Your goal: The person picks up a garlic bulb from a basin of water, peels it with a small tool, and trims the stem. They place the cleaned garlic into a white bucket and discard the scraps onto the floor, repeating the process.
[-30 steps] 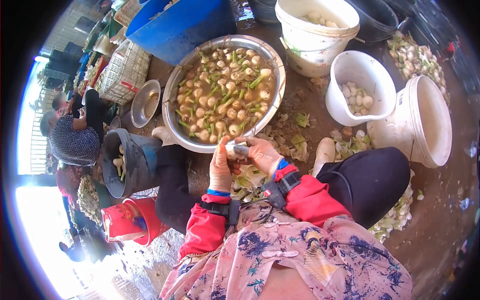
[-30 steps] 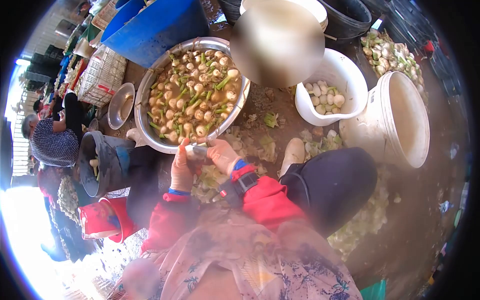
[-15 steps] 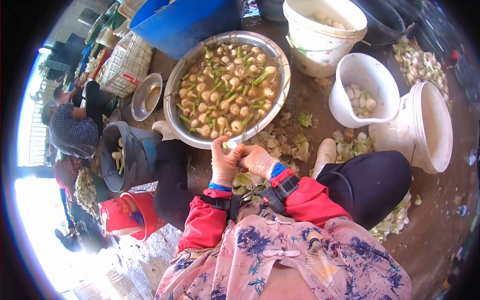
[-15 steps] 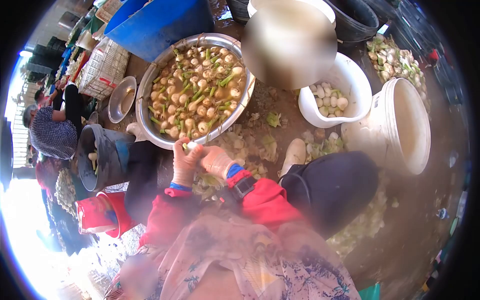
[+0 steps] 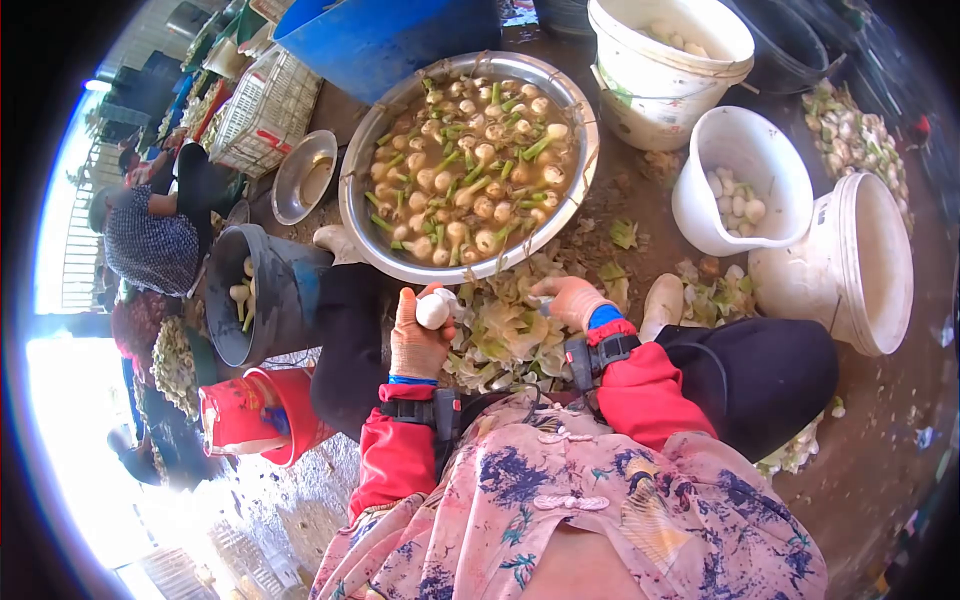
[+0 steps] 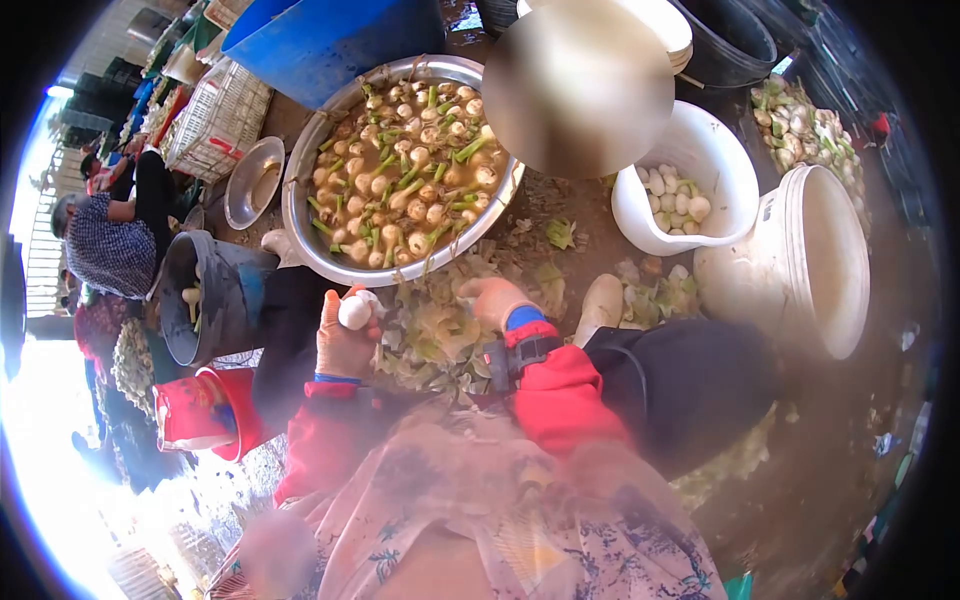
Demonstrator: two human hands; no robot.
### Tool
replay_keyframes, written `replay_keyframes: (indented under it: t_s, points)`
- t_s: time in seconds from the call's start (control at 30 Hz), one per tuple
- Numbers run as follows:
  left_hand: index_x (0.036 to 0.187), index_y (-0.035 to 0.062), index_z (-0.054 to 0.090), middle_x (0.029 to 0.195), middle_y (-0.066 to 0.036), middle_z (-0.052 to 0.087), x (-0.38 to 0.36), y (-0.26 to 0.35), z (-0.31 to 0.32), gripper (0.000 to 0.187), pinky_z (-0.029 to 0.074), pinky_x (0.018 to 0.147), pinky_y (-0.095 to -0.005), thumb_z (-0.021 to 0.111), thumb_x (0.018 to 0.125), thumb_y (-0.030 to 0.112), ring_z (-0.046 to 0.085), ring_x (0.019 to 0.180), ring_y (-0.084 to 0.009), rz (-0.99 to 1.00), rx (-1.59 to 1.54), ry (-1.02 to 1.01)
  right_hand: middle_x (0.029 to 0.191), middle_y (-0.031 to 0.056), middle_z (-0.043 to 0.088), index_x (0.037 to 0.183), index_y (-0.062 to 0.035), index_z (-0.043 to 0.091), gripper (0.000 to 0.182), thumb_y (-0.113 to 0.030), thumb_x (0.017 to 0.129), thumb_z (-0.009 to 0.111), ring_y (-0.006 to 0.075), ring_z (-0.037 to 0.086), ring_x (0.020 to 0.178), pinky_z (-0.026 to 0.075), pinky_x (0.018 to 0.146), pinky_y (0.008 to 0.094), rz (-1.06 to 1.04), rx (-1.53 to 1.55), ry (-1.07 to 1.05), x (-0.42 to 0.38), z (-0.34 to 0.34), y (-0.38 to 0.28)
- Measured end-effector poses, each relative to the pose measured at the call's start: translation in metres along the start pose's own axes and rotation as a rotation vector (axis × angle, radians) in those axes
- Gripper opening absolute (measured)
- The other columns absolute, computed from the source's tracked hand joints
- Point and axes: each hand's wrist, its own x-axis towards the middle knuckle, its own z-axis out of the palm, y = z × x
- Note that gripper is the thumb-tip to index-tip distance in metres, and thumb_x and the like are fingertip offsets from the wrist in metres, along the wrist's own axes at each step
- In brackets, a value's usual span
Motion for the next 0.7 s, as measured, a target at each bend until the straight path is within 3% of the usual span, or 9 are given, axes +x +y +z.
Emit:
replay_keyframes:
  t_s: [0.07, 0.13, 0.23, 0.37, 0.47, 0.53, 0.57, 0.67, 0.7]
  points:
    - [0.110, 0.0053, 0.063, 0.081, -0.004, 0.064, 0.002, -0.001, -0.006, 0.052, 0.042, 0.044, -0.0245, 0.050, 0.093, 0.053, 0.054, 0.057, -0.0117, -0.033, -0.001, 0.084, 0.109, 0.0083, 0.066, 0.118, -0.0085, 0.063, 0.041, -0.008, 0.078, 0.071, 0.0189, 0.062, 0.097, 0.048, 0.087, 0.0266, -0.122, -0.265, -0.063, -0.006, 0.007, -0.008]
    - [0.111, 0.0060, 0.063, 0.079, -0.004, 0.064, 0.006, 0.000, -0.012, 0.049, 0.038, 0.043, -0.0235, 0.052, 0.093, 0.050, 0.053, 0.055, -0.0116, -0.217, 0.011, -0.043, 0.120, 0.0101, 0.063, 0.126, -0.0129, 0.059, 0.053, -0.004, 0.075, 0.071, 0.0223, 0.059, 0.109, 0.044, 0.092, 0.0278, -0.587, -0.045, 0.120, -0.007, 0.026, -0.020]
    - [0.103, 0.0080, 0.064, 0.073, -0.004, 0.062, 0.010, -0.009, -0.006, 0.041, 0.035, 0.040, -0.0231, 0.054, 0.092, 0.046, 0.051, 0.051, -0.0129, -0.330, 0.056, -0.018, 0.111, 0.0096, 0.067, 0.119, -0.0122, 0.064, 0.044, 0.000, 0.077, 0.067, 0.0210, 0.062, 0.102, 0.046, 0.088, 0.0282, -0.693, 0.367, -0.050, -0.003, 0.044, -0.040]
    - [0.096, 0.0101, 0.063, 0.068, -0.005, 0.060, 0.020, -0.011, -0.008, 0.037, 0.033, 0.037, -0.0252, 0.056, 0.090, 0.046, 0.051, 0.049, -0.0168, -0.467, -0.055, 0.026, 0.098, 0.0056, 0.070, 0.109, -0.0079, 0.067, 0.033, 0.005, 0.079, 0.062, 0.0166, 0.063, 0.091, 0.048, 0.084, 0.0290, -0.417, 0.134, -0.068, -0.010, 0.040, -0.049]
    - [0.097, 0.0093, 0.063, 0.073, -0.007, 0.063, 0.020, -0.015, -0.012, 0.040, 0.035, 0.039, -0.0251, 0.055, 0.090, 0.048, 0.055, 0.055, -0.0192, -0.460, -0.145, 0.048, 0.087, 0.0027, 0.070, 0.099, -0.0057, 0.069, 0.024, 0.006, 0.080, 0.060, 0.0117, 0.061, 0.081, 0.048, 0.077, 0.0282, -0.300, 0.206, -0.332, -0.019, 0.032, -0.048]
    - [0.099, 0.0079, 0.063, 0.080, -0.008, 0.065, 0.032, -0.032, -0.024, 0.042, 0.043, 0.044, -0.0268, 0.053, 0.092, 0.048, 0.059, 0.064, -0.0203, -0.123, 0.066, 0.050, 0.088, 0.0024, 0.069, 0.098, -0.0062, 0.068, 0.021, 0.004, 0.081, 0.062, 0.0091, 0.057, 0.078, 0.047, 0.074, 0.0261, -0.243, 0.393, -0.566, -0.043, 0.014, -0.063]
    - [0.101, 0.0074, 0.062, 0.086, -0.007, 0.065, 0.035, -0.023, -0.025, 0.042, 0.050, 0.053, -0.0298, 0.051, 0.093, 0.047, 0.061, 0.072, -0.0225, -0.301, -0.216, 0.040, 0.086, 0.0037, 0.068, 0.098, -0.0055, 0.068, 0.018, 0.000, 0.081, 0.064, 0.0085, 0.056, 0.078, 0.045, 0.072, 0.0246, -0.294, 0.367, -0.555, -0.040, 0.016, -0.061]
    - [0.107, 0.0070, 0.059, 0.096, -0.009, 0.064, 0.048, -0.028, -0.005, 0.037, 0.054, 0.066, -0.0305, 0.051, 0.095, 0.041, 0.062, 0.082, -0.0264, -0.174, -0.157, 0.176, 0.085, 0.0056, 0.067, 0.101, -0.0046, 0.067, 0.020, -0.006, 0.080, 0.066, 0.0094, 0.056, 0.079, 0.045, 0.073, 0.0241, -0.179, 0.106, -0.458, -0.033, 0.001, -0.051]
    - [0.109, 0.0069, 0.057, 0.101, -0.009, 0.063, 0.068, -0.044, -0.014, 0.035, 0.053, 0.070, -0.0315, 0.050, 0.096, 0.038, 0.062, 0.084, -0.0266, 0.101, 0.220, 0.013, 0.084, 0.0064, 0.067, 0.102, -0.0039, 0.066, 0.023, -0.010, 0.079, 0.067, 0.0118, 0.059, 0.077, 0.048, 0.069, 0.0274, -0.246, -0.035, -0.382, -0.029, 0.000, -0.043]
